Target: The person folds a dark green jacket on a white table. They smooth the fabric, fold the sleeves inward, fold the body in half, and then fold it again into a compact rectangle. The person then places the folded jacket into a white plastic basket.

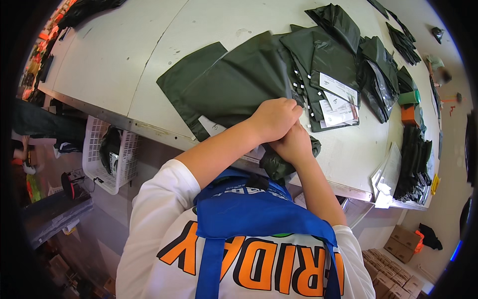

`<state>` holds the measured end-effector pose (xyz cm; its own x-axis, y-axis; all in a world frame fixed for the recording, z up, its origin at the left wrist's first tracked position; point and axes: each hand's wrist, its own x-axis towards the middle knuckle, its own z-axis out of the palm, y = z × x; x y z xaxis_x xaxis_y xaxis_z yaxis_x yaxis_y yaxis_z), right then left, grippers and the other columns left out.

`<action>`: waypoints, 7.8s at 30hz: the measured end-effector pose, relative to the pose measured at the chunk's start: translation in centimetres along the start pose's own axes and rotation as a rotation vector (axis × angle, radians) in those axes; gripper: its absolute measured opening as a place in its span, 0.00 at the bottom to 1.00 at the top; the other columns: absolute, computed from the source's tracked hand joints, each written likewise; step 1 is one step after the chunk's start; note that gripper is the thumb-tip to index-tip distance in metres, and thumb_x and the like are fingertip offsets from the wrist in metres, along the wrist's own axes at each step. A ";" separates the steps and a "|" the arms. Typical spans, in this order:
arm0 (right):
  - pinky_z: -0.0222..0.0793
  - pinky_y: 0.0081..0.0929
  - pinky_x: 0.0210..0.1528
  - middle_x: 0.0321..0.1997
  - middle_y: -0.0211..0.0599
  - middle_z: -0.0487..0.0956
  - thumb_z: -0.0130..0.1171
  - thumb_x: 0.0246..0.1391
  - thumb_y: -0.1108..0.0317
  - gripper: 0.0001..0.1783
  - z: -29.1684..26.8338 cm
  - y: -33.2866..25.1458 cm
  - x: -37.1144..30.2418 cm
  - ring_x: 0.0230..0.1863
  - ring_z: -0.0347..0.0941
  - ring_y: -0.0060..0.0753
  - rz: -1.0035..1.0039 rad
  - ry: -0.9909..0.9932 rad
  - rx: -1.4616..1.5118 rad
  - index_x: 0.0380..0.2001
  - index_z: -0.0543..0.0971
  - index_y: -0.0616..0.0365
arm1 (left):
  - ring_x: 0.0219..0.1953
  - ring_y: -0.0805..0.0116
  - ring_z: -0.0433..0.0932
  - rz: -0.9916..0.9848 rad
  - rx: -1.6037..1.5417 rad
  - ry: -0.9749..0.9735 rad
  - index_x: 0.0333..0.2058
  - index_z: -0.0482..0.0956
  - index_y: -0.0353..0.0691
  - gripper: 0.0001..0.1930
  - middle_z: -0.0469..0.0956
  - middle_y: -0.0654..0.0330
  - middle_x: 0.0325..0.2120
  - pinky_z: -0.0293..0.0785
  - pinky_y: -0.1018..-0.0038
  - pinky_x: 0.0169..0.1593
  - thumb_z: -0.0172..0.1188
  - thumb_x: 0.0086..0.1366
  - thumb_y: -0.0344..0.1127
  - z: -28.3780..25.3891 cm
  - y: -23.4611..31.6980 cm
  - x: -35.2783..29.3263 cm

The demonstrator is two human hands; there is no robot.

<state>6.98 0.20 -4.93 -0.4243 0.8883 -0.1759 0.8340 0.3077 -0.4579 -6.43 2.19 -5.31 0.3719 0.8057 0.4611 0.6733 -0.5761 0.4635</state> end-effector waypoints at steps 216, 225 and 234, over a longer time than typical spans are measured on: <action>0.64 0.27 0.57 0.52 0.42 0.76 0.61 0.56 0.66 0.30 4.8 4.9 -7.3 0.53 0.70 0.31 0.474 0.017 1.025 0.57 0.66 0.69 | 0.64 0.63 0.59 -1.107 -1.202 -0.163 0.65 0.53 0.33 0.41 0.63 0.50 0.61 0.54 0.69 0.66 0.65 0.58 0.38 -1.8 -0.8 -18.2; 0.68 0.26 0.49 0.44 0.37 0.78 0.52 0.63 0.64 0.18 1.5 0.0 -4.6 0.42 0.73 0.29 0.483 0.497 1.386 0.50 0.72 0.66 | 0.54 0.69 0.70 -0.888 -1.809 0.081 0.62 0.62 0.49 0.31 0.71 0.62 0.54 0.66 0.62 0.57 0.48 0.67 0.60 -5.9 -7.5 -7.1; 0.72 0.28 0.46 0.45 0.40 0.80 0.59 0.57 0.66 0.24 -3.5 7.0 -0.8 0.43 0.76 0.33 0.099 0.106 0.444 0.56 0.72 0.58 | 0.57 0.59 0.69 -1.011 -1.164 -0.298 0.61 0.64 0.32 0.32 0.68 0.49 0.58 0.64 0.70 0.59 0.48 0.69 0.53 0.4 -7.8 -6.7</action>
<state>14.36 2.77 -4.94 -0.2924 0.9431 -0.1585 0.6275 0.0641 -0.7760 -13.91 1.31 -12.34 0.2918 0.8249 -0.4842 -0.0790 0.5253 0.8473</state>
